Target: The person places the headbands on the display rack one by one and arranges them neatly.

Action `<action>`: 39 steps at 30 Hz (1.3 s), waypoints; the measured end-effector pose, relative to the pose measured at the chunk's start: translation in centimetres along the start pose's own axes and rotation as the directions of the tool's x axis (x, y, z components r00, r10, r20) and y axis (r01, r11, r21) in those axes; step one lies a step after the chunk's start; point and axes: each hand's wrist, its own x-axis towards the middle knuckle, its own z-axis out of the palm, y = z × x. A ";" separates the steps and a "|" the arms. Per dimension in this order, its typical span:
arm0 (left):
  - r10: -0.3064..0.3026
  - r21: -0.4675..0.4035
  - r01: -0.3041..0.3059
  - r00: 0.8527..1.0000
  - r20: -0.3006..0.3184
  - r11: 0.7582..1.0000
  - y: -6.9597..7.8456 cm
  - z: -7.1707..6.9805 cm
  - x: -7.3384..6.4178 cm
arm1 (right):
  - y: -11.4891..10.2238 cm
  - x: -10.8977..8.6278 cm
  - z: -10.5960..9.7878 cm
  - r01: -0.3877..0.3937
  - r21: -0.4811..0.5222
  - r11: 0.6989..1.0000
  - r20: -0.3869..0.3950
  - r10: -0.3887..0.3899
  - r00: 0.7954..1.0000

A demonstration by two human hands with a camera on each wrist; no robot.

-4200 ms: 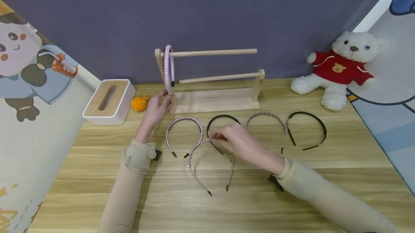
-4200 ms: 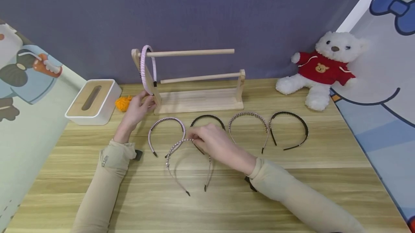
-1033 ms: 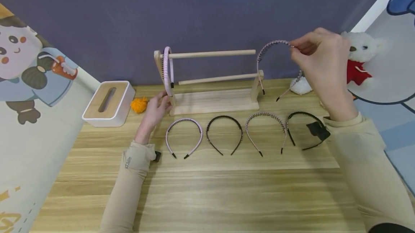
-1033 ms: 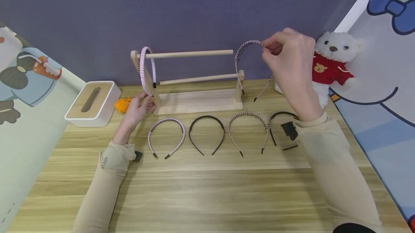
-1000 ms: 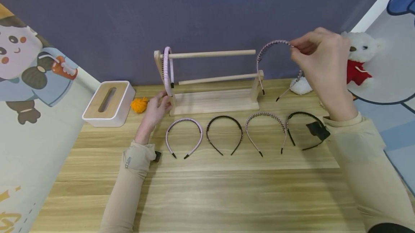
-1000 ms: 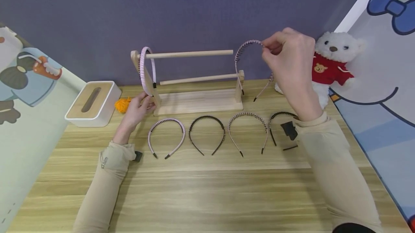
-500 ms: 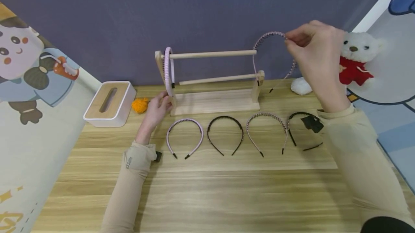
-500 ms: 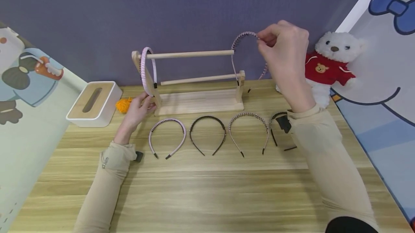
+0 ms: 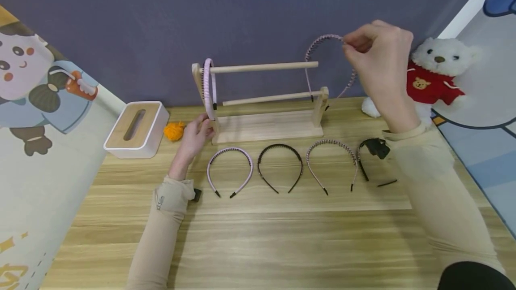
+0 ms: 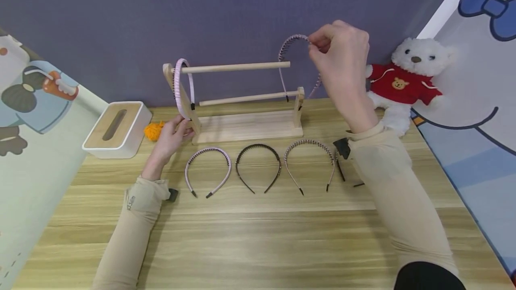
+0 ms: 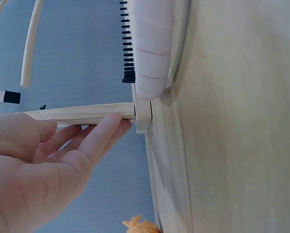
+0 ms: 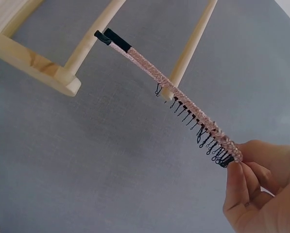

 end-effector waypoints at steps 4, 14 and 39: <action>-0.003 0.016 0.003 1.000 -0.001 1.000 0.0 0.0 0.0 | -0.3 0.2 0.3 0.000 0.011 1.000 0.013 -0.001 1.000; -0.019 -0.004 0.019 1.000 0.001 1.000 -0.1 0.0 0.0 | -1.2 0.5 1.5 0.014 0.025 1.000 0.025 -0.015 1.000; 0.007 0.005 -0.007 1.000 -0.004 1.000 -0.4 0.0 0.0 | -4.0 0.9 5.0 -0.035 0.090 0.995 0.078 0.028 0.997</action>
